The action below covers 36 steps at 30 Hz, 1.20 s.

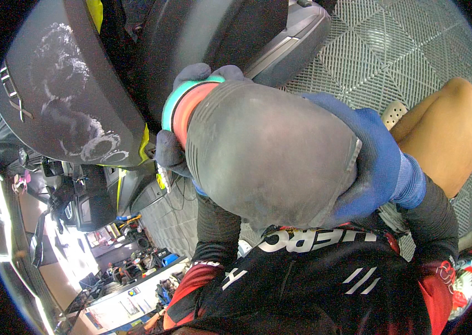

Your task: The person applies a neon yellow vinyl decal to the side fairing of a motorcycle, smoothing it by hand and using a heat gun to conform the material to the curved surface. The person then uses a rotary polisher with a polishing compound to buff the area around the applied decal.

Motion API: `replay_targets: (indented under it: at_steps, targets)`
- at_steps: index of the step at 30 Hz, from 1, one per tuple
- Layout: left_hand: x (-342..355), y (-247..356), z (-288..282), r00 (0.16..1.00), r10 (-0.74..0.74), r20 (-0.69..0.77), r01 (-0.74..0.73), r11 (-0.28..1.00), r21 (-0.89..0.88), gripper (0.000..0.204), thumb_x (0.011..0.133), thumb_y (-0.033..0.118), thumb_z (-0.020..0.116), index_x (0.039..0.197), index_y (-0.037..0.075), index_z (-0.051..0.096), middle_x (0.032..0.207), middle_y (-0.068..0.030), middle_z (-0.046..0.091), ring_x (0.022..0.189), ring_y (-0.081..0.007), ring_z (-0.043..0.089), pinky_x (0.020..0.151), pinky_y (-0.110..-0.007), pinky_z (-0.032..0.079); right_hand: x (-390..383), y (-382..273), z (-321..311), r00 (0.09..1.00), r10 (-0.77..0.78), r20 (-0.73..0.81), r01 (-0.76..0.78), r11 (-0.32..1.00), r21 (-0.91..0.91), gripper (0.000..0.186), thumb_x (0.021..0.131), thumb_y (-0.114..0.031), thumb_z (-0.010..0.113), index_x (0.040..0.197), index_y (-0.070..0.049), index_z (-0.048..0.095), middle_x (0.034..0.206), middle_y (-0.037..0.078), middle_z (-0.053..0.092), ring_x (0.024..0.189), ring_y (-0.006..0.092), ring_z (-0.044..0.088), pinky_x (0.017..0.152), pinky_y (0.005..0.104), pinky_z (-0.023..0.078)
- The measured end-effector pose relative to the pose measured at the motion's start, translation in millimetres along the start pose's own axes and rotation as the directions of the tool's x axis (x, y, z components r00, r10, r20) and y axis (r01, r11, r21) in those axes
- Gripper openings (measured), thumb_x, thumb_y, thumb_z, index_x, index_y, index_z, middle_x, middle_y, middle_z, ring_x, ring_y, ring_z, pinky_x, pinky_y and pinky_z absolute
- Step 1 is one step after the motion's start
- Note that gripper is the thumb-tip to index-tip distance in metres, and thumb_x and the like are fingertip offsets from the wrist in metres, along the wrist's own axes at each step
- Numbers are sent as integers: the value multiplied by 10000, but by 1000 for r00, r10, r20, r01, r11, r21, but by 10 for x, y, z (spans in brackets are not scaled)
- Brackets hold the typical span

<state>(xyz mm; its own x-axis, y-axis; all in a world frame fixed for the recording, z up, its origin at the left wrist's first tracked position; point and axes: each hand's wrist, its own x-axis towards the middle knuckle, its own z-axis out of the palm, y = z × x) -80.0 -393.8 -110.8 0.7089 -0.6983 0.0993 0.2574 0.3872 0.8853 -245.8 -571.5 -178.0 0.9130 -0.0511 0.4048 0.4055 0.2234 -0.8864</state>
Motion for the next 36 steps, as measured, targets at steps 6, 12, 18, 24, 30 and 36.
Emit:
replay_targets:
  at_steps: [6,12,18,24,30,36]
  targets:
    - [-13,11,10,999,-36,-32,38,997,65,1023,690,649,711,1427,11,401,1242,-247,589,1115,-346,620,983,-447,528,18,65,131,993,-89,-81,85,994,-62,1195,531,-376,1015,1495,9,423,1357,136,633,1182,215,651,1009,383,512]
    - [-30,60,108,990,-58,132,67,995,-70,1252,747,800,664,1603,29,173,1510,-353,360,1345,-506,463,1115,-590,439,110,-204,87,997,-76,9,76,960,-270,1104,619,-402,981,1474,33,435,1281,187,665,1098,280,709,920,379,558]
    - [-41,-23,107,991,33,131,10,951,-311,1217,830,855,531,1643,74,74,1612,-399,137,1458,-626,214,1120,-722,361,143,-299,208,996,-83,41,92,819,-566,1045,646,-402,958,1435,78,468,1142,213,709,925,351,749,786,371,592]
    - [-58,-35,233,998,-34,47,44,971,-236,1104,899,827,429,1634,60,132,1574,-416,223,1442,-605,288,1078,-713,418,144,-271,210,996,-90,-24,68,879,-473,1066,639,-389,964,1467,38,446,1151,205,711,945,361,747,787,383,591]
    - [-57,-71,116,990,-105,98,136,899,-415,971,958,737,345,1607,28,212,1542,-414,289,1405,-572,384,1052,-680,474,90,-232,189,997,-58,-43,35,913,-406,1082,637,-363,971,1495,12,429,1195,200,703,1005,345,745,848,385,588]
    - [-40,-33,79,980,-162,114,192,915,-355,1003,938,749,383,1604,18,217,1548,-394,305,1397,-562,401,1076,-657,467,100,-201,179,998,-10,-56,-9,942,-335,1093,649,-347,971,1512,19,409,1254,211,681,1079,334,729,903,389,577]
